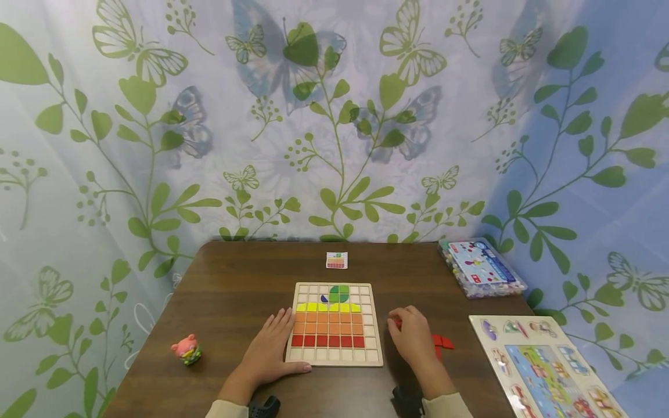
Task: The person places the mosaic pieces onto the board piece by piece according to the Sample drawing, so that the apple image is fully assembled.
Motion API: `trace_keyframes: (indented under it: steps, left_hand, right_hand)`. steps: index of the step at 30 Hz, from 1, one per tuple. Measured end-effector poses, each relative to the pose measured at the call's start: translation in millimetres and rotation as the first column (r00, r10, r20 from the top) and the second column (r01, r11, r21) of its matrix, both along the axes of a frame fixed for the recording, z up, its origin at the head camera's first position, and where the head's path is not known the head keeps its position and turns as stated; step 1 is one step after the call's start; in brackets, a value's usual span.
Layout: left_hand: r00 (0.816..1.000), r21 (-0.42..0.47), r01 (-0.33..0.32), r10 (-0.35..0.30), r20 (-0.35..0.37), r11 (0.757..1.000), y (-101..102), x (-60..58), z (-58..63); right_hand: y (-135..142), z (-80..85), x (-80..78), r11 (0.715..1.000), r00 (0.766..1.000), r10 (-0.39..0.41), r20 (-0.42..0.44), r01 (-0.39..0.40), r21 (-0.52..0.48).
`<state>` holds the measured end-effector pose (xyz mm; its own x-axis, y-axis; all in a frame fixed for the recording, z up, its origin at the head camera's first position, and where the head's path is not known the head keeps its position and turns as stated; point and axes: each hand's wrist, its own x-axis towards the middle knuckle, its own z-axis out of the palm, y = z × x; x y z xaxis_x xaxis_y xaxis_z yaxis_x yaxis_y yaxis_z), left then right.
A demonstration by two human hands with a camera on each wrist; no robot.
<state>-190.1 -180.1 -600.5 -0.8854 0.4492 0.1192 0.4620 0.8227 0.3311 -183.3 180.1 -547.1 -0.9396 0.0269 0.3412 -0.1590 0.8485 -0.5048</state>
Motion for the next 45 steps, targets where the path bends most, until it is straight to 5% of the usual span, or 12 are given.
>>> trace_keyframes:
  steps: [6,14,21,25,29,32,36,39,45]
  left_hand:
    - [1.000,-0.001,0.000,0.000,0.006,1.000,-1,-0.3,1.4]
    - [1.000,0.016,0.006,-0.006,-0.001,1.000,-1,1.2,0.6]
    - [1.000,0.012,0.003,-0.003,0.008,1.000,1,3.7,-2.6]
    - [1.000,0.025,0.013,-0.013,0.003,1.000,1,3.8,-1.5]
    - [1.000,0.030,0.015,-0.014,-0.027,0.999,0,1.9,0.6]
    - [0.999,0.022,0.015,-0.014,-0.039,1.000,0,1.7,2.1]
    - [0.999,0.012,0.020,-0.020,-0.038,1.000,-1,1.4,4.5]
    - [0.999,0.018,0.034,-0.033,-0.037,0.999,-1,1.9,6.1]
    - [0.995,0.026,0.058,-0.055,-0.085,0.998,-4,0.0,0.3]
  right_hand:
    - [0,-6.1,-6.9,0.996,0.976,-0.075,0.202,0.063,0.067]
    - [-2,-10.9,-13.4,0.988,0.987,-0.108,0.122,0.093,0.123]
    - [4,-14.9,-11.8,0.997,0.992,-0.070,0.105,0.065,0.049]
    - [-4,-12.2,-8.8,0.997,0.993,-0.010,0.120,0.019,-0.074]
    - [-26,-4.8,-7.8,0.975,0.976,0.188,0.111,-0.172,-0.137]
    - [-48,-2.4,-6.7,0.910,0.909,0.408,0.084,-0.399,-0.112]
    - [-80,0.7,-5.8,0.771,0.766,0.637,0.092,-0.635,-0.050]
    - [-102,2.6,-6.1,0.700,0.696,0.708,0.120,-0.714,0.006]
    - [-134,1.4,-12.8,0.577,0.591,0.796,0.131,-0.806,0.130]
